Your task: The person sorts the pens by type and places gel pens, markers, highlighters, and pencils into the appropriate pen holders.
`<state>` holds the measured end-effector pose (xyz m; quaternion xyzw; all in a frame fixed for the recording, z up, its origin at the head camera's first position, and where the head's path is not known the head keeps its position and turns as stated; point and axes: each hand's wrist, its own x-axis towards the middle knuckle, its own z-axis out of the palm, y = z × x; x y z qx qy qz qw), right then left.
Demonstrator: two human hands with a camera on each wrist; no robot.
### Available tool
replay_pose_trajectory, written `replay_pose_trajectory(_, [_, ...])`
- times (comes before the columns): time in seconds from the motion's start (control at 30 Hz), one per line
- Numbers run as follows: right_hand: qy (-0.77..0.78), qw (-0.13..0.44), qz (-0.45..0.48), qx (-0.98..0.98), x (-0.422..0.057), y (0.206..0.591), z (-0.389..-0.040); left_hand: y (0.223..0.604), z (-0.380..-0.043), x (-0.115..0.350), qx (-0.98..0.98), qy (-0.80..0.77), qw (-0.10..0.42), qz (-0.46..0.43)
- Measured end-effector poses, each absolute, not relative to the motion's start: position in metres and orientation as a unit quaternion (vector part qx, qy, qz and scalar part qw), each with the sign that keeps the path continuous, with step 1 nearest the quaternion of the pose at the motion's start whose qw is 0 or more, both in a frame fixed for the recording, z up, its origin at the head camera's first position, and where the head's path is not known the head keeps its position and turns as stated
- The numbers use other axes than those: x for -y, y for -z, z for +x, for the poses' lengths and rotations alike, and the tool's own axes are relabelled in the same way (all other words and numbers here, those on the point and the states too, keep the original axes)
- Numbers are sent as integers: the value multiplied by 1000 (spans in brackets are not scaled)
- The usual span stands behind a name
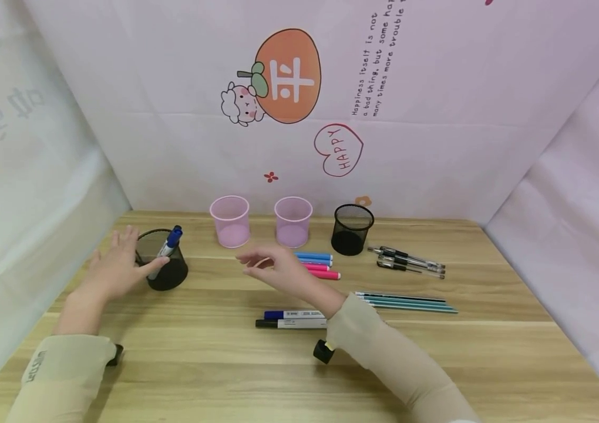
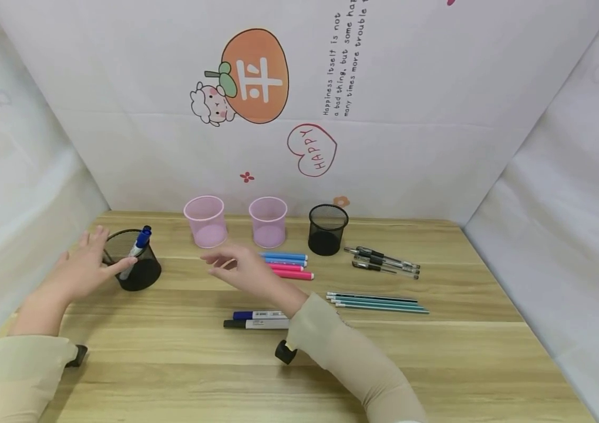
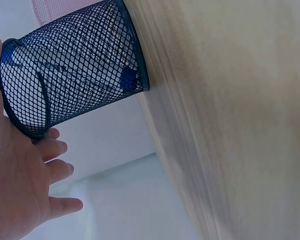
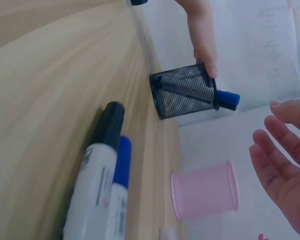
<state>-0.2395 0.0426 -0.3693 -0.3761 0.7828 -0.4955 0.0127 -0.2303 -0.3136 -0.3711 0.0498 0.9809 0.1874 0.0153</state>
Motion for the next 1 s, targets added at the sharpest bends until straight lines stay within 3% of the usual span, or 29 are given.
replay_pose_trajectory(0.43, [441,37,-385,-810,-82,376,-235,370,-230,314,-981,-186,18,49])
replay_pose_trajectory(1.0, [312,136,-424,-839,-116,378,-231,370,-229,314,-982,-181,16,49])
